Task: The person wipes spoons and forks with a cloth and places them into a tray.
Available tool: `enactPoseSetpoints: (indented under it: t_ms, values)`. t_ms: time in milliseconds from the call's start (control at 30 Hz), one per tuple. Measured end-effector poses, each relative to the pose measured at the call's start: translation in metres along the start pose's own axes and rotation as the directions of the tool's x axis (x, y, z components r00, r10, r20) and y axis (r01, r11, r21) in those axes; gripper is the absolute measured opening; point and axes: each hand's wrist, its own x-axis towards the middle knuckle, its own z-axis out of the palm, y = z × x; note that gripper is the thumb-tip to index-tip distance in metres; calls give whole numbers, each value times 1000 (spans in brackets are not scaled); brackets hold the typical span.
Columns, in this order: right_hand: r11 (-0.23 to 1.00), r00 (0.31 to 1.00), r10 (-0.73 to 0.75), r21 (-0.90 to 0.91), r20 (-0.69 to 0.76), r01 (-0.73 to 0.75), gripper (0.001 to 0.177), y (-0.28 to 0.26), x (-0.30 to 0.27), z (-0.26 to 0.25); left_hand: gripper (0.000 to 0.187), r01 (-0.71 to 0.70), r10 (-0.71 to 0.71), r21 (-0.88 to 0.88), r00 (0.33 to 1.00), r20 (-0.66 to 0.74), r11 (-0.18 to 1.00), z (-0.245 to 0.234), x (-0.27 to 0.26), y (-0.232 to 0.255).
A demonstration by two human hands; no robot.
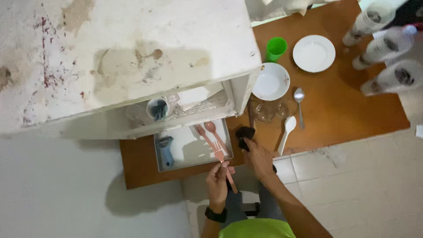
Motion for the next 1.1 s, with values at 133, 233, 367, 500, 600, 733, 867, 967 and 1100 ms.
enactPoseSetpoints:
  t_ms: [133, 233, 367, 500, 600, 733, 867, 967, 1100]
  values:
    - [957, 997, 71, -283, 34, -59, 56, 6, 18, 58, 51, 133, -124, -149, 990, 72, 980, -34, 11, 0]
    - [942, 993, 118, -320, 25, -104, 48, 28, 23, 95, 50, 207, -199, -102, 976, 83, 973, -53, 10, 6]
    - [956, 993, 97, -272, -63, -110, 26, 28, 16, 98, 52, 250, -233, -156, 965, 118, 956, -61, 8, 13]
    - [994, 947, -102, 12, -305, 110, 22, -22, -12, 40, 53, 138, -136, -21, 987, 85, 990, -51, 4, 29]
    - [944, 970, -52, 307, -236, 125, 18, -66, -43, -8, 50, 141, -106, -178, 975, 195, 974, -38, -10, 59]
    - [841, 983, -114, 512, -146, 174, 19, -90, -76, -45, 41, 111, -87, -103, 973, 213, 988, -20, -32, 89]
    - [722, 998, -14, 691, -55, 48, 33, -83, -95, -62, 31, -153, 172, -155, 977, 123, 976, -2, -46, 90]
    - [638, 995, 14, 766, 100, -86, 68, -82, -95, -85, 32, -180, 197, -142, 974, 111, 973, -10, -57, 85]
    - [787, 962, -263, 562, -71, 256, 32, -95, -88, -107, 44, -302, 310, -83, 945, 104, 950, -19, -56, 76]
